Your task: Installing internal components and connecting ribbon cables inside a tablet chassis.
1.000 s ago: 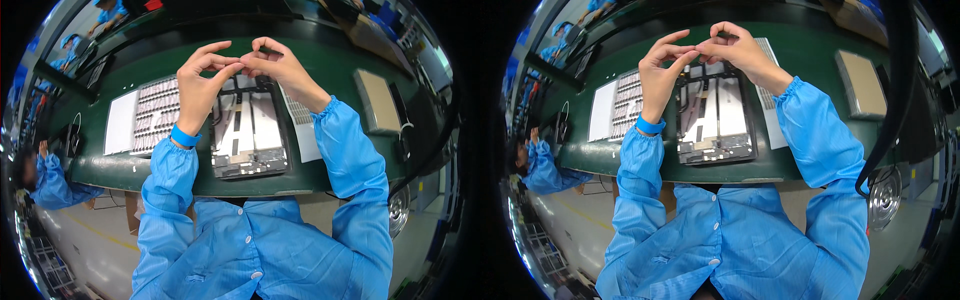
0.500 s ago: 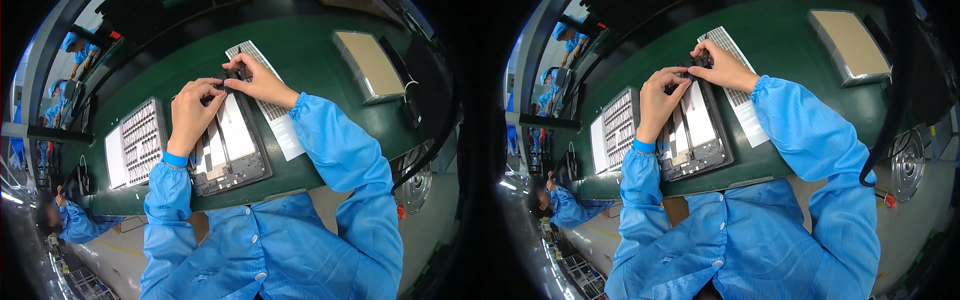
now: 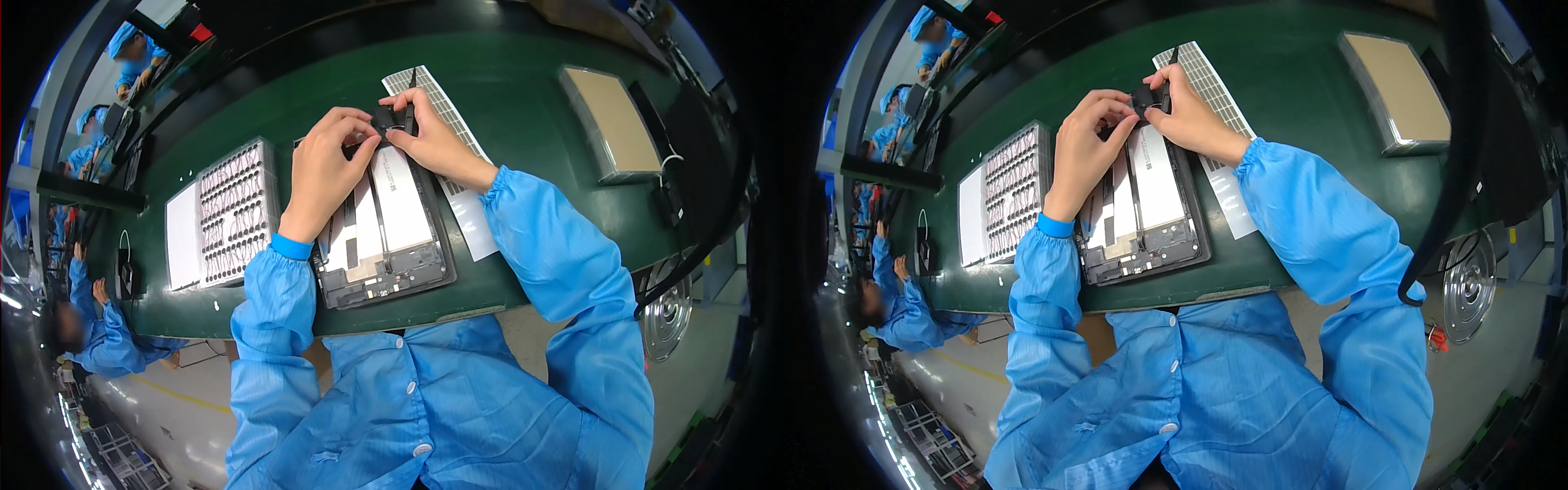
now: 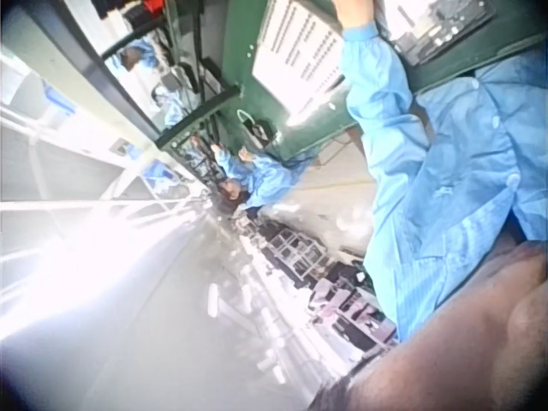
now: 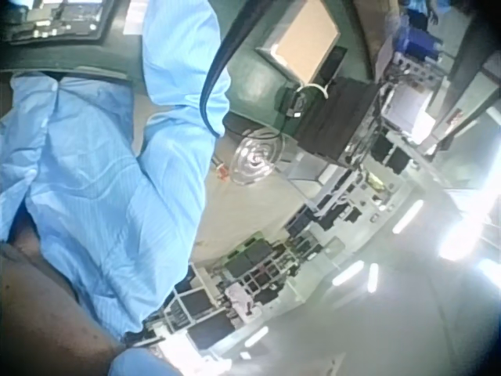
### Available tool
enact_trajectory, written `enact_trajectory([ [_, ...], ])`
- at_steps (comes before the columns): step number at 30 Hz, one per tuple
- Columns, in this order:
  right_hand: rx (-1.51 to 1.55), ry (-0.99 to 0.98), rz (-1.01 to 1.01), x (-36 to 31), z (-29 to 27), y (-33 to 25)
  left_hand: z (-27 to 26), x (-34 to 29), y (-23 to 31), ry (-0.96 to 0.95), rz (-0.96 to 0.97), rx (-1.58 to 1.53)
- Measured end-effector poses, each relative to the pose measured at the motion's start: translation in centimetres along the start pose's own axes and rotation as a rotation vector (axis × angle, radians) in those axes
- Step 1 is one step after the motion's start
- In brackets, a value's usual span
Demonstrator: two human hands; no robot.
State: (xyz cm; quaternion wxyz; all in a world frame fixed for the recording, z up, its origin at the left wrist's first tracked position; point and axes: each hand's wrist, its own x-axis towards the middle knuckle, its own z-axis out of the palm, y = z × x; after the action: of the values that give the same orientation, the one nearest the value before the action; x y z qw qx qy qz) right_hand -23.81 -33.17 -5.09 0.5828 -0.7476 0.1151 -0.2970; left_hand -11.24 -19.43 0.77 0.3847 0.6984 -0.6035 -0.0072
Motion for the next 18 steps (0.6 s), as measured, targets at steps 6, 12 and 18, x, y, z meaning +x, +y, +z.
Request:
enact_trajectory([
  [6, -0.065, 0.002, 0.027, 0.1, -0.2, 0.2, 0.3, 0.3, -0.4, -0.056, 0.004, 0.041],
  [12, -0.458, 0.073, -0.191, -1.8, -0.7, -3.2, 0.3, 0.0, -0.8, -0.006, 0.030, 0.184],
  [18, -0.560, -0.110, 0.235, -7.1, 0.4, -8.6, -1.7, -7.6, -1.1, 0.016, -0.237, -0.016],
])
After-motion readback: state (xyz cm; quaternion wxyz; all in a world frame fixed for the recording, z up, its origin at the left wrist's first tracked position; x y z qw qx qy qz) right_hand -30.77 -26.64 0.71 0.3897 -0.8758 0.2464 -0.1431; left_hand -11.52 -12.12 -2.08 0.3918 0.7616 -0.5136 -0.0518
